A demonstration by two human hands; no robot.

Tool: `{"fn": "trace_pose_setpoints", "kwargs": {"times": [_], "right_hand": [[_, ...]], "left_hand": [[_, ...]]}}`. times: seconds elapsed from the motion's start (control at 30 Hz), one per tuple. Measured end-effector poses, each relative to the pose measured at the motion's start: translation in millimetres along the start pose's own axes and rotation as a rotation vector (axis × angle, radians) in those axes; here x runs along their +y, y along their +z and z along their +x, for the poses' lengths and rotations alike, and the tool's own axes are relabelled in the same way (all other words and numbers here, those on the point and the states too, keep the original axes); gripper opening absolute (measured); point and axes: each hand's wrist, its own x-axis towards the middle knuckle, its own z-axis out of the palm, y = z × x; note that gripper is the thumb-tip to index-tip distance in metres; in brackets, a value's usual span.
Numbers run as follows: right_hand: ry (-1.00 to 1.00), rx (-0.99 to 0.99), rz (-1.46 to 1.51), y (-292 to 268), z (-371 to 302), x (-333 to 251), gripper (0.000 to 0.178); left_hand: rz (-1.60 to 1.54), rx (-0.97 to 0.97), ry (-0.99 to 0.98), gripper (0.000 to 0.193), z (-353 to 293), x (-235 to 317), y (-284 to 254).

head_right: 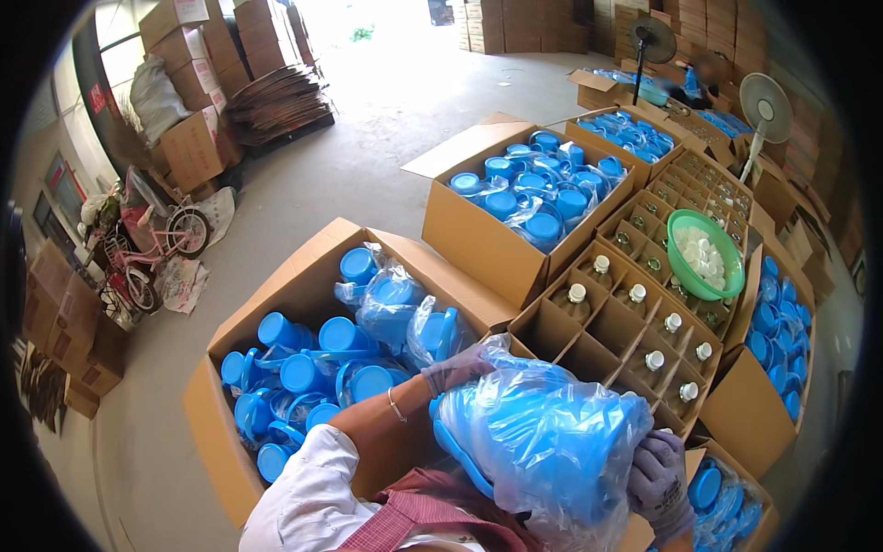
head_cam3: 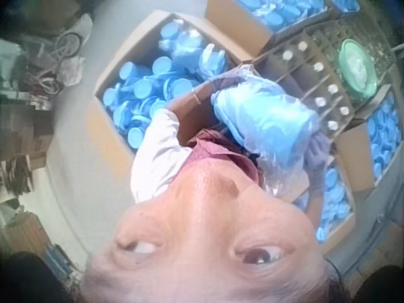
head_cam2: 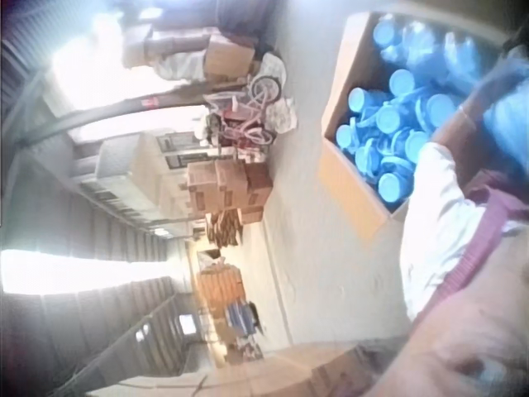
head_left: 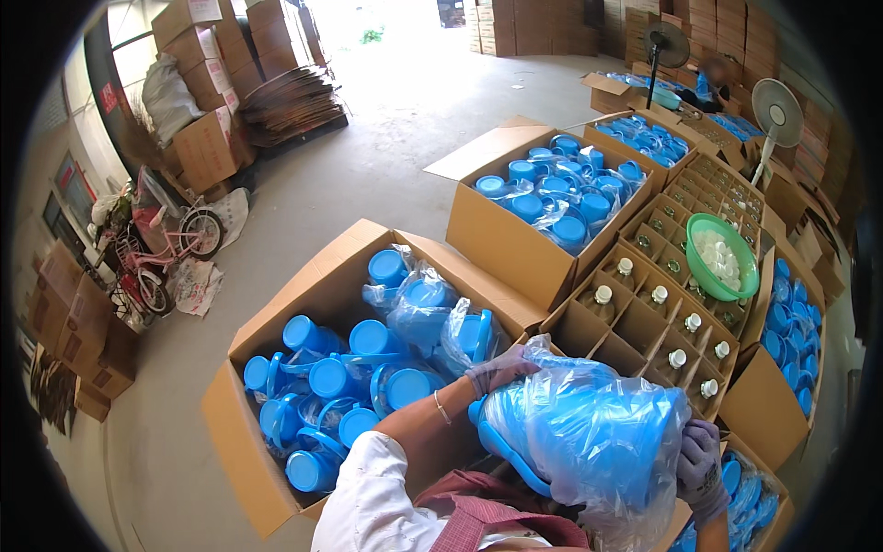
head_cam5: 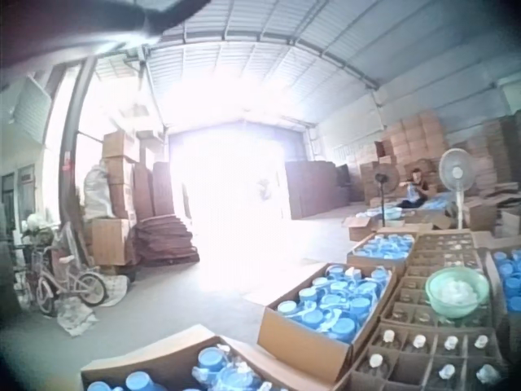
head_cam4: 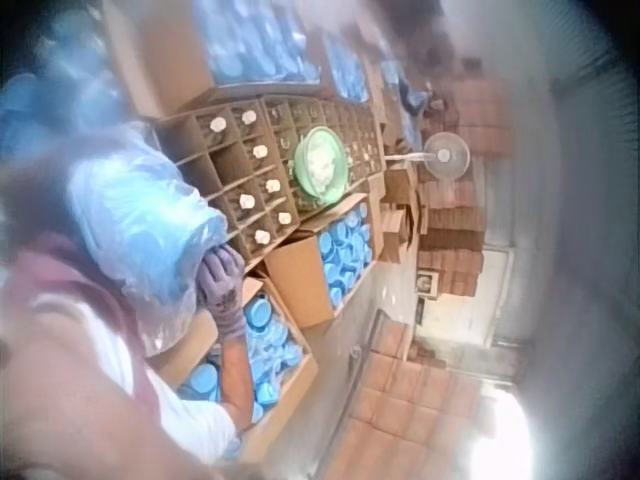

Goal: The person assembles blue water bottles by inserting glass inner bottles into blue plastic outer shells, screwing on white caps, and placing the completed units into cardboard boxes. The person also arranges glass bottles in a divided box and handles plastic bags.

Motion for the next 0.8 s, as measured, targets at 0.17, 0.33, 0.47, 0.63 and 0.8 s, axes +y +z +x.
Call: {"fn": "trace_pose_setpoints", "kwargs": {"times": [0.17, 0.33, 0.47, 0.63, 0.8], "right_hand": [[0.746, -0.036, 0.310, 17, -40, -3, 0.025], [0.926, 0.249, 0.506, 29, -51, 8, 0.037], [0.863, 0.512, 0.713, 35, -30, 25, 0.048], [0.604, 0.326, 1.231, 110, 73, -2, 0.062], [0.014, 0.038, 1.147, 177, 163, -101, 0.089]], "left_hand": [[-0.102, 0.120, -0.061, 0.023, -18, 31, 40], [0.197, 0.298, -0.029, 0.027, -66, 66, 81], [-0.023, 0.515, 0.093, 0.028, -92, 52, 75], [-0.677, 0.676, 0.252, 0.033, -158, -5, 13], [-0.223, 0.848, 0.282, 0.052, -221, -7, -39]]}}
